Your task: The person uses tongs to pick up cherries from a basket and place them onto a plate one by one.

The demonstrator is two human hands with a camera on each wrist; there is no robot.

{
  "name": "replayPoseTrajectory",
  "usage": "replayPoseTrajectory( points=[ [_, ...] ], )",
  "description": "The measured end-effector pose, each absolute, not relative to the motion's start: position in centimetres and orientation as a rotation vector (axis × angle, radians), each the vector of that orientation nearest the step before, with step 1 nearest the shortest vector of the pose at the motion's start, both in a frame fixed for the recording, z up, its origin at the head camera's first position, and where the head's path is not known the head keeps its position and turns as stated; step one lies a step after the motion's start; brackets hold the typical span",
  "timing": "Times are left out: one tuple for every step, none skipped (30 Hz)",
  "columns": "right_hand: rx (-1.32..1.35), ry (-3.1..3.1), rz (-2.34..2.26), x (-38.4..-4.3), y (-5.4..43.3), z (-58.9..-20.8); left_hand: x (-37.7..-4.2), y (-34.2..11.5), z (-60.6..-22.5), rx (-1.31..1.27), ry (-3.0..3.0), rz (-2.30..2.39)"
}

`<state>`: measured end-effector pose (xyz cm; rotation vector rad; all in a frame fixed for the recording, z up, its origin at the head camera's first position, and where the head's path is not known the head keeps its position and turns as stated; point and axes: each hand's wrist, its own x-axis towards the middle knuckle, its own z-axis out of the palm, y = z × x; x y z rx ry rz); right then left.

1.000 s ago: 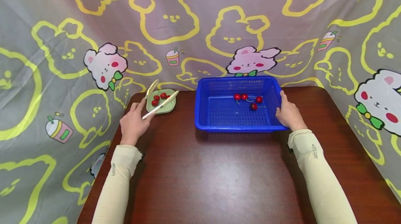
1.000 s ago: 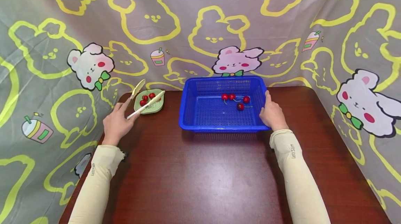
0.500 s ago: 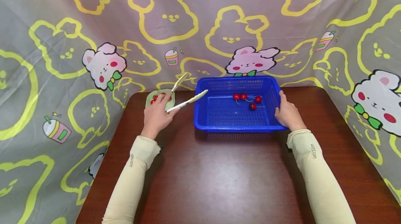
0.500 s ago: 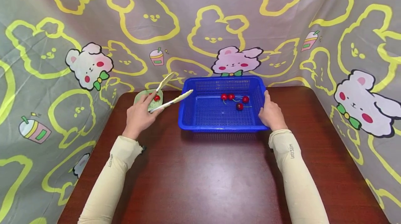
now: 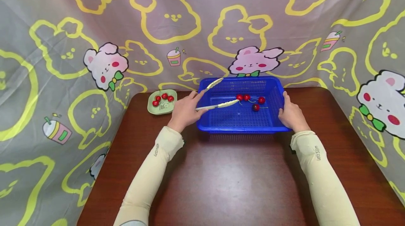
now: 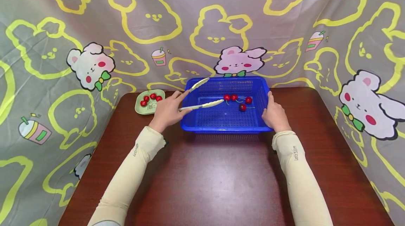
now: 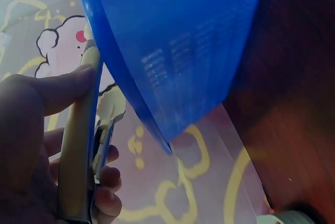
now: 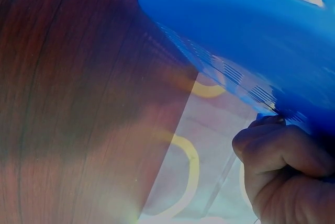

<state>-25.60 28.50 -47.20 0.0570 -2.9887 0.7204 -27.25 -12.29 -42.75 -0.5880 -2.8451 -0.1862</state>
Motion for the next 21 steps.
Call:
replayPoseTrajectory(
  points=[
    [0.056,-2.987,0.722,-25.6,28.5,-47.2,-27.4,-11.9,-42.7,-0.603,-2.854,-0.171],
    [0.055,-2.986,0.722,-25.6,28.5,-47.2,-27.6,-11.5,-42.7,-0.613,-2.861,-0.150],
    [0.054,-2.986,0.723,-25.6,28.5,-47.2,-27.7,-11.2,-42.7,-0.625,-2.867,-0.133],
    [0.054,-2.986,0.725,-25.6,28.5,-47.2,-27.9,-10.9,-42.6,-0.635,-2.872,-0.118],
    [0.054,-2.986,0.727,-25.6,28.5,-47.2,-28.0,-10.6,-42.6,-0.645,-2.877,-0.099],
    [0.054,-2.987,0.728,-25.6,28.5,-47.2,-28.1,-10.3,-42.5,-0.651,-2.883,-0.088],
    [0.054,-2.987,0.727,-25.6,28.5,-47.2,-28.2,-10.0,-42.4,-0.658,-2.889,-0.074],
    [0.054,-2.988,0.726,-25.6,28.5,-47.2,-28.3,-9.7,-42.4,-0.664,-2.894,-0.058],
    [0.054,-2.988,0.725,-25.6,28.6,-47.3,-28.4,-9.5,-42.3,-0.671,-2.898,-0.043],
    [0.052,-2.988,0.722,-25.6,28.6,-47.3,-28.5,-9.2,-42.2,-0.678,-2.900,-0.031],
    [0.049,-2.990,0.720,-25.6,28.6,-47.3,-28.6,-9.0,-42.1,-0.687,-2.904,-0.021],
    [0.046,-2.990,0.717,-25.6,28.7,-47.3,-28.8,-8.8,-42.1,-0.693,-2.905,-0.015],
    [0.044,-2.989,0.716,-25.6,28.7,-47.3,-28.9,-8.6,-42.0,-0.702,-2.907,-0.008],
    [0.043,-2.992,0.716,-25.6,28.7,-47.3,-29.0,-8.4,-42.0,-0.709,-2.909,0.002],
    [0.042,-2.992,0.718,-25.6,28.7,-47.3,-29.1,-8.2,-42.0,-0.715,-2.913,0.009],
    [0.041,-2.995,0.719,-25.6,28.7,-47.3,-29.2,-8.1,-41.9,-0.721,-2.918,0.016],
    [0.042,-2.997,0.721,-25.6,28.6,-47.3,-29.3,-7.9,-41.9,-0.729,-2.924,0.023],
    [0.043,-2.998,0.723,-25.6,28.6,-47.3,-29.4,-7.8,-41.8,-0.738,-2.929,0.036],
    [0.045,-2.998,0.723,-25.6,28.6,-47.2,-29.6,-7.6,-41.8,-0.751,-2.936,0.047],
    [0.044,-3.001,0.723,-25.6,28.5,-47.2,-29.7,-7.5,-41.7,-0.761,-2.944,0.060],
    [0.043,-3.001,0.721,-25.6,28.5,-47.1,-29.8,-7.3,-41.6,-0.772,-2.954,0.071]
  ],
)
